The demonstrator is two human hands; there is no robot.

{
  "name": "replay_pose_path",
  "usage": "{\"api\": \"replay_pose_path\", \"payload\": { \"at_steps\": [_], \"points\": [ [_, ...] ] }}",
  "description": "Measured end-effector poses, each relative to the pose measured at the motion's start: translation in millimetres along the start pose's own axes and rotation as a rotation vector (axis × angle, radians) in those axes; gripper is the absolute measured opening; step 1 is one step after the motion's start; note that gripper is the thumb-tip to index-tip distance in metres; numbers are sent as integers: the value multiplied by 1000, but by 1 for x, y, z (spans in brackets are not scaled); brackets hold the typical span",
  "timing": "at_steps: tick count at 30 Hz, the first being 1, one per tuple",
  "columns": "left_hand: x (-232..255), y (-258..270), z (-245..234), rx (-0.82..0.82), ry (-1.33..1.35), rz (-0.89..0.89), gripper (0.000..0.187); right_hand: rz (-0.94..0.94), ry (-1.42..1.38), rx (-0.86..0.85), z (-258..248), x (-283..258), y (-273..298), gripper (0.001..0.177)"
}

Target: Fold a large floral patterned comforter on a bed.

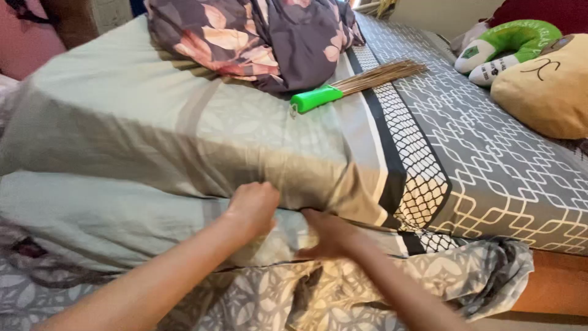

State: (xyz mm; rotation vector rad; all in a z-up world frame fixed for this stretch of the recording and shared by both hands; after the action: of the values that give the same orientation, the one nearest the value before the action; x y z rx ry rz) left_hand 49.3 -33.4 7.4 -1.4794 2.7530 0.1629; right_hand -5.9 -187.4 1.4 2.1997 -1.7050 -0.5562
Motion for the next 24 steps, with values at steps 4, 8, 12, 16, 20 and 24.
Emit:
{"api": "replay_pose_path", "payload": {
  "at_steps": [4, 8, 12, 16, 20, 24],
  "points": [
    [27, -2, -30, 30, 393, 185, 38, 131, 123, -207, -26, -12, -38, 101],
    [13, -39, 42, -234, 216, 158, 82, -100, -143, -40, -9, 14, -32, 77],
    [31, -24, 5, -390, 50, 113, 103, -382, -735, 233, 0, 14, 17, 50],
    [31, -44, 29, -437, 26, 110, 111, -431, -496, 548, -6, 30, 60, 26],
    [20, -37, 37, -318, 133, 159, 97, -167, -300, 847, -40, 58, 105, 23],
    [27, 8, -15, -92, 237, 214, 45, -13, -202, 1030, -59, 60, 119, 32]
  ]
}}
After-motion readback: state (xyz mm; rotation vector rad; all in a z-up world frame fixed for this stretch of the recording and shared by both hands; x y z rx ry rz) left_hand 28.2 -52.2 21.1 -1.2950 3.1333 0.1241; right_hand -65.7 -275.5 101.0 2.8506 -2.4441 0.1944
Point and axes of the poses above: each hand's wrist, its own y-axis away from the middle knuckle, its own z-axis out of the palm, x = y × z, the point moved 6 cm from there along -y, towards the middle knuckle, and after that the axes turned 12 degrees about -x, right-handed, at the moved point
